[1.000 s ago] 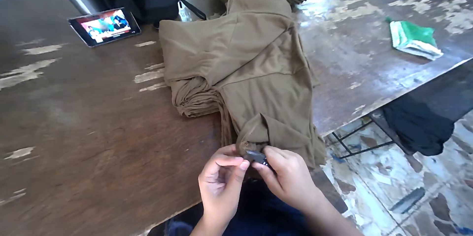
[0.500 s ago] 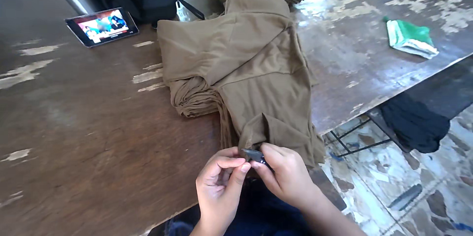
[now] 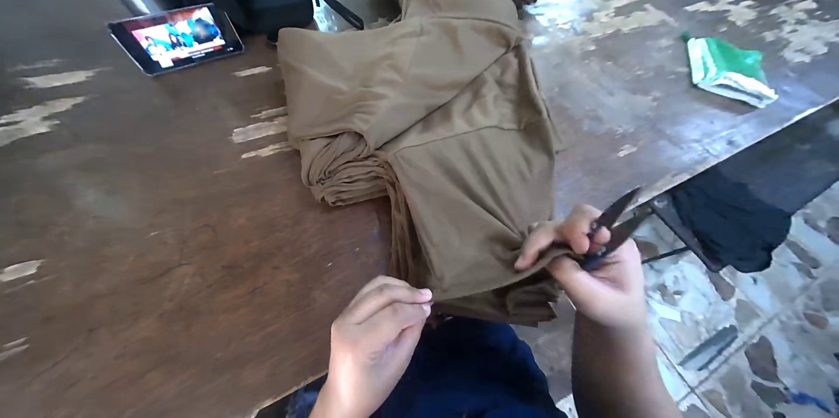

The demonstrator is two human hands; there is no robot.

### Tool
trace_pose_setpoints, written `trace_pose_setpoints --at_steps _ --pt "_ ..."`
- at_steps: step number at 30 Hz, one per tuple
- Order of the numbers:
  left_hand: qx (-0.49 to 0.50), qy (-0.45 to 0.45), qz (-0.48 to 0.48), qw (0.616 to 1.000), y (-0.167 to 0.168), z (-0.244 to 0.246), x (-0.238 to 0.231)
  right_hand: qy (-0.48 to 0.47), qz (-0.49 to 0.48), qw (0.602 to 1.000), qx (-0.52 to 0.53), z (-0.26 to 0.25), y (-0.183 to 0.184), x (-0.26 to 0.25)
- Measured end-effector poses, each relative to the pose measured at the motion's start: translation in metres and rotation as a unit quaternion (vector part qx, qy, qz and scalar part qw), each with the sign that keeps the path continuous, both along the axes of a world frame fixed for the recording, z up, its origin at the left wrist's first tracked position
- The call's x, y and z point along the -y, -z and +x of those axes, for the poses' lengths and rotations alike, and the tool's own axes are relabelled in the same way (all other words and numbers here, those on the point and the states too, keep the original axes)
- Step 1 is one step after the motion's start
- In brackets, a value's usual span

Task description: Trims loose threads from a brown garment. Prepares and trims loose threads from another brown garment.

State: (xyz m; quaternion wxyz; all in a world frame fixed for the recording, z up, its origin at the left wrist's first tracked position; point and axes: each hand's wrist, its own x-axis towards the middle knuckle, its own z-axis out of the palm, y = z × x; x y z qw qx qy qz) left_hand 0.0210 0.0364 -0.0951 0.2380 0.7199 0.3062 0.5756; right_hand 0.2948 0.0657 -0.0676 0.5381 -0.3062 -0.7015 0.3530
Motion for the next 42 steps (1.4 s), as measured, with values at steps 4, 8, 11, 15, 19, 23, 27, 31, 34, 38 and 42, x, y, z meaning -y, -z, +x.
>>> trace_pose_setpoints --at_steps 4,8,11,15,19,23,27,31,34,38,42 --pt "-0.075 0.025 -0.048 0.996 0.001 -0.006 0.000 0.027 -0.001 0.959 0.282 -0.001 0.008 0.016" --pt "-0.044 0.019 -0.088 0.995 0.001 -0.003 0.000 0.086 0.083 0.901 0.417 -0.023 0.019 0.029" --pt "-0.021 0.020 -0.084 0.996 0.001 0.002 0.000 0.112 0.103 0.876 0.459 -0.029 0.021 0.033" --pt "-0.020 0.043 -0.074 0.996 0.001 0.002 0.001 0.136 0.104 0.866 0.470 -0.032 0.022 0.035" --pt "-0.015 0.038 -0.071 0.997 0.001 0.001 0.000 0.135 0.093 0.869 0.467 -0.030 0.020 0.036" --pt "-0.008 0.051 -0.068 0.996 0.002 0.002 -0.001 0.170 0.095 0.855 0.480 -0.038 0.022 0.037" --pt "-0.042 0.224 -0.107 0.968 -0.012 -0.017 0.002 0.100 0.041 0.909 0.403 -0.024 0.017 0.032" --pt "0.007 0.226 -0.139 0.964 -0.019 -0.019 0.006 -0.010 -0.016 0.971 0.237 0.004 0.012 0.027" --pt "-0.034 0.012 -0.127 0.991 -0.012 0.011 0.002 -0.037 -0.023 0.985 0.165 0.009 0.012 0.026" --pt "-0.097 -0.046 -0.085 0.991 -0.006 0.025 0.000 -0.023 -0.038 0.997 0.057 0.015 0.015 0.024" --pt "-0.180 0.104 -0.103 0.973 -0.032 -0.015 0.014 -0.005 -0.072 0.995 -0.071 0.023 0.022 0.021"
